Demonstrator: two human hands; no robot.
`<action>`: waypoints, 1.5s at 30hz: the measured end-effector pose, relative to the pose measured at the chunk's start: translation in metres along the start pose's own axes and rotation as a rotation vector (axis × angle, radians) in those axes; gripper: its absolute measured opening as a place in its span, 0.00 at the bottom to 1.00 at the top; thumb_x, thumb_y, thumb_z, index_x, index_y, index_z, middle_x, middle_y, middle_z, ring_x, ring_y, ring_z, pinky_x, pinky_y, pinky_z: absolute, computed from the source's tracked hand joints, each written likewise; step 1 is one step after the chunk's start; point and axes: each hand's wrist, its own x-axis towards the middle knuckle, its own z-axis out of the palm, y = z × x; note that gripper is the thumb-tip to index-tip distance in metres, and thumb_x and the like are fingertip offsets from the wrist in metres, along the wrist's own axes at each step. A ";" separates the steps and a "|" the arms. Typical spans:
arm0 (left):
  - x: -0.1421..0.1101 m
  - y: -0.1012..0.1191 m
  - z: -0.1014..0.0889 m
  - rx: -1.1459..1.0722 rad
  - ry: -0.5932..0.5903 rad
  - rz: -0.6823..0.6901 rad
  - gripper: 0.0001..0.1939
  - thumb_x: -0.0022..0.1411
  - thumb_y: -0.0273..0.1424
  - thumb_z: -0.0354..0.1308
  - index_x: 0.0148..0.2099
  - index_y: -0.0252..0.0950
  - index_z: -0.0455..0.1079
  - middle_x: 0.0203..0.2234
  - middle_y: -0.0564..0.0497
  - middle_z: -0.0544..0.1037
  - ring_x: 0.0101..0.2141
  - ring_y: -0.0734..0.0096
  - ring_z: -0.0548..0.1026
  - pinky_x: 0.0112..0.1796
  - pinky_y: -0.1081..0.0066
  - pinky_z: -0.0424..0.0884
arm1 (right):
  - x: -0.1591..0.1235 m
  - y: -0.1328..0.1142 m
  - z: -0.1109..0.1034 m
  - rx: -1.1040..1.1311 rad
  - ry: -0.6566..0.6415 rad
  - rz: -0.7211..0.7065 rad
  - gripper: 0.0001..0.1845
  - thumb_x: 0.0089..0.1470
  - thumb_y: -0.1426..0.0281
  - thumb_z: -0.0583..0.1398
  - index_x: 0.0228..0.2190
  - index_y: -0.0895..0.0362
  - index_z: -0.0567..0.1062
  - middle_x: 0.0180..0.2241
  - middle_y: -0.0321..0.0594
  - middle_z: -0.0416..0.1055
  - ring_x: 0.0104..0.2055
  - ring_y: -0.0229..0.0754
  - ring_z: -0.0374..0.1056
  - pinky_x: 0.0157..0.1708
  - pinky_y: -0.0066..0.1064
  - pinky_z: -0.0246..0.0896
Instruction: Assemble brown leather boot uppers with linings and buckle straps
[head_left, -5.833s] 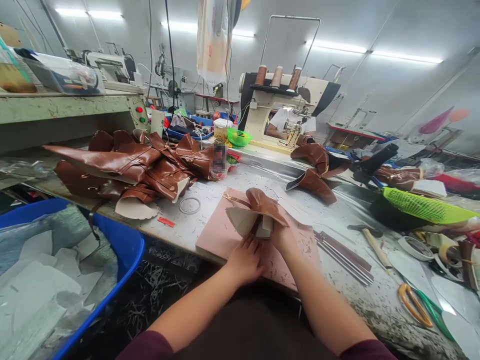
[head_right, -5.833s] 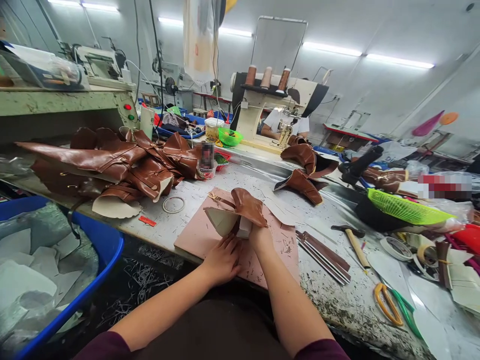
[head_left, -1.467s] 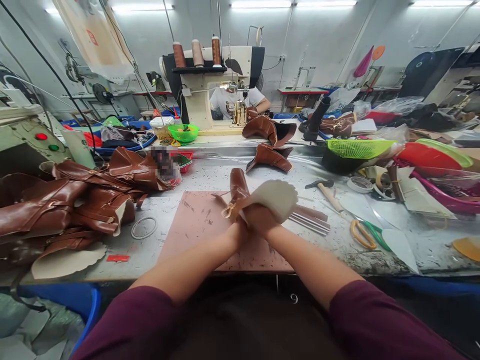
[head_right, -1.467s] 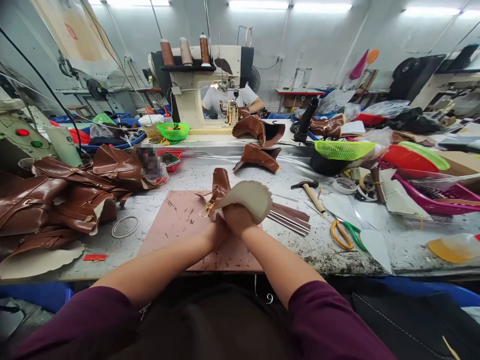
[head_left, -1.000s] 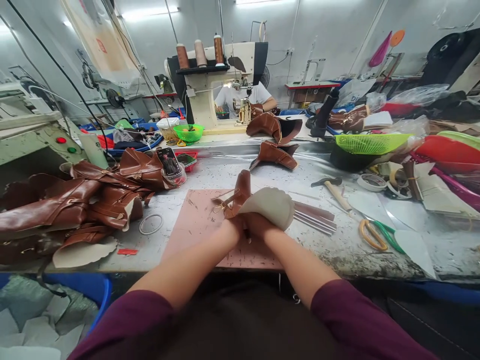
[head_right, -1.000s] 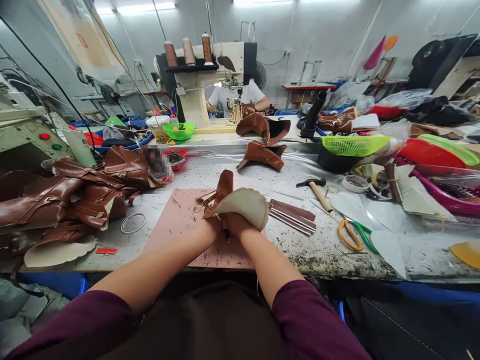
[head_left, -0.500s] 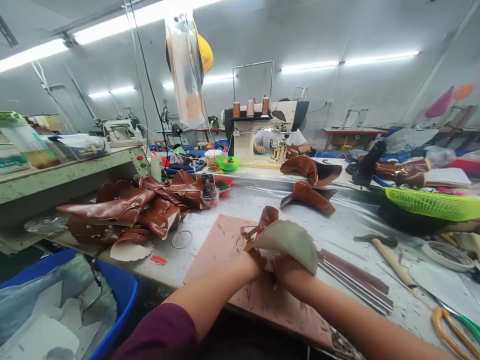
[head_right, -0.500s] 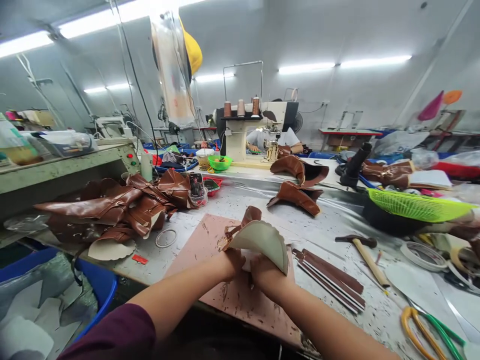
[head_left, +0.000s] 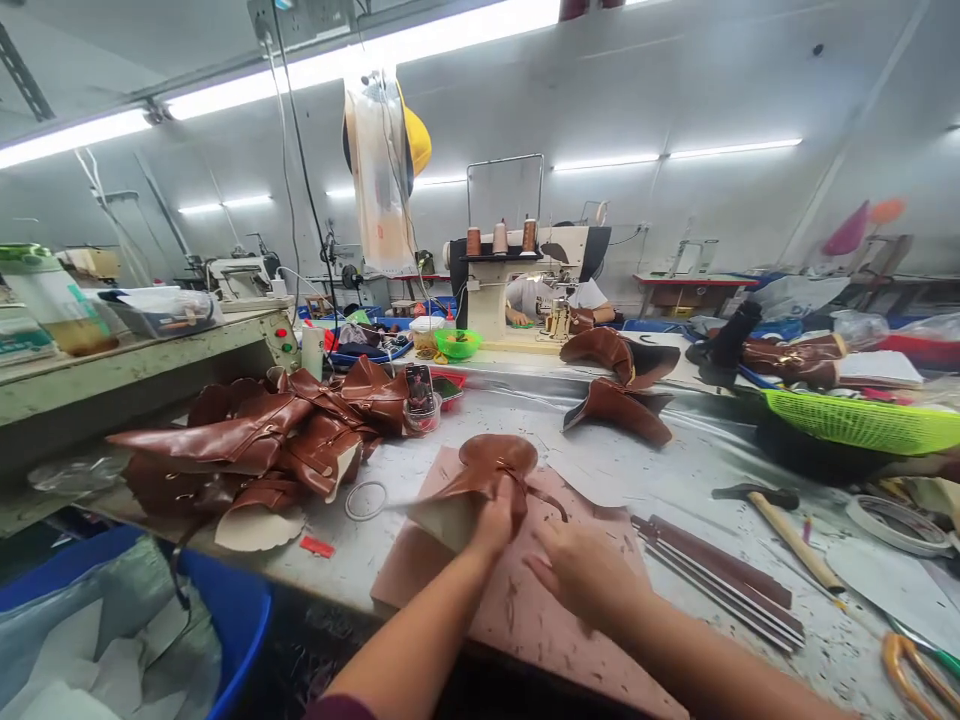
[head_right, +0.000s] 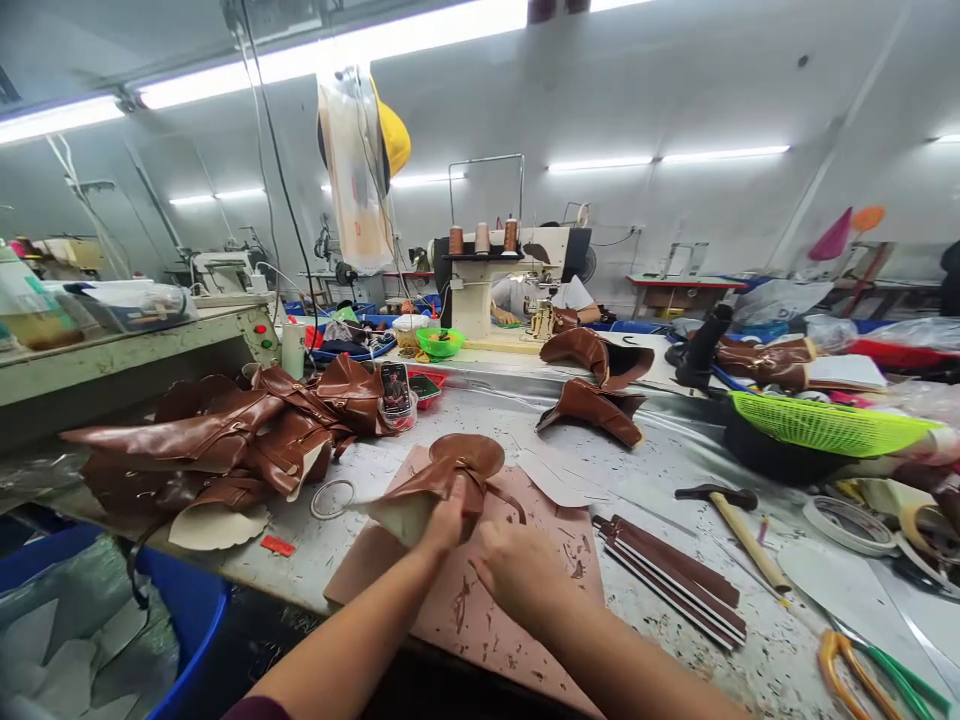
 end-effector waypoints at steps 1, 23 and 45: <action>-0.005 0.008 0.000 -0.050 0.006 -0.008 0.23 0.60 0.44 0.47 0.39 0.29 0.73 0.41 0.38 0.75 0.50 0.54 0.67 0.52 0.56 0.57 | -0.003 0.002 0.008 0.021 0.029 0.112 0.13 0.49 0.68 0.56 0.38 0.58 0.71 0.28 0.44 0.73 0.26 0.44 0.69 0.21 0.32 0.61; -0.050 0.057 -0.006 -1.068 -0.289 -0.257 0.20 0.65 0.25 0.40 0.40 0.32 0.75 0.38 0.46 0.78 0.39 0.70 0.76 0.37 0.77 0.71 | 0.015 -0.001 0.028 -0.011 0.510 0.129 0.34 0.48 0.81 0.50 0.58 0.56 0.53 0.49 0.58 0.66 0.37 0.47 0.72 0.24 0.30 0.68; -0.049 0.046 -0.006 -1.133 -0.691 -0.154 0.21 0.67 0.32 0.39 0.50 0.27 0.69 0.48 0.46 0.72 0.49 0.71 0.69 0.52 0.78 0.60 | 0.024 -0.017 0.015 0.242 0.873 0.106 0.16 0.49 0.84 0.53 0.38 0.56 0.69 0.33 0.42 0.70 0.35 0.42 0.66 0.32 0.36 0.66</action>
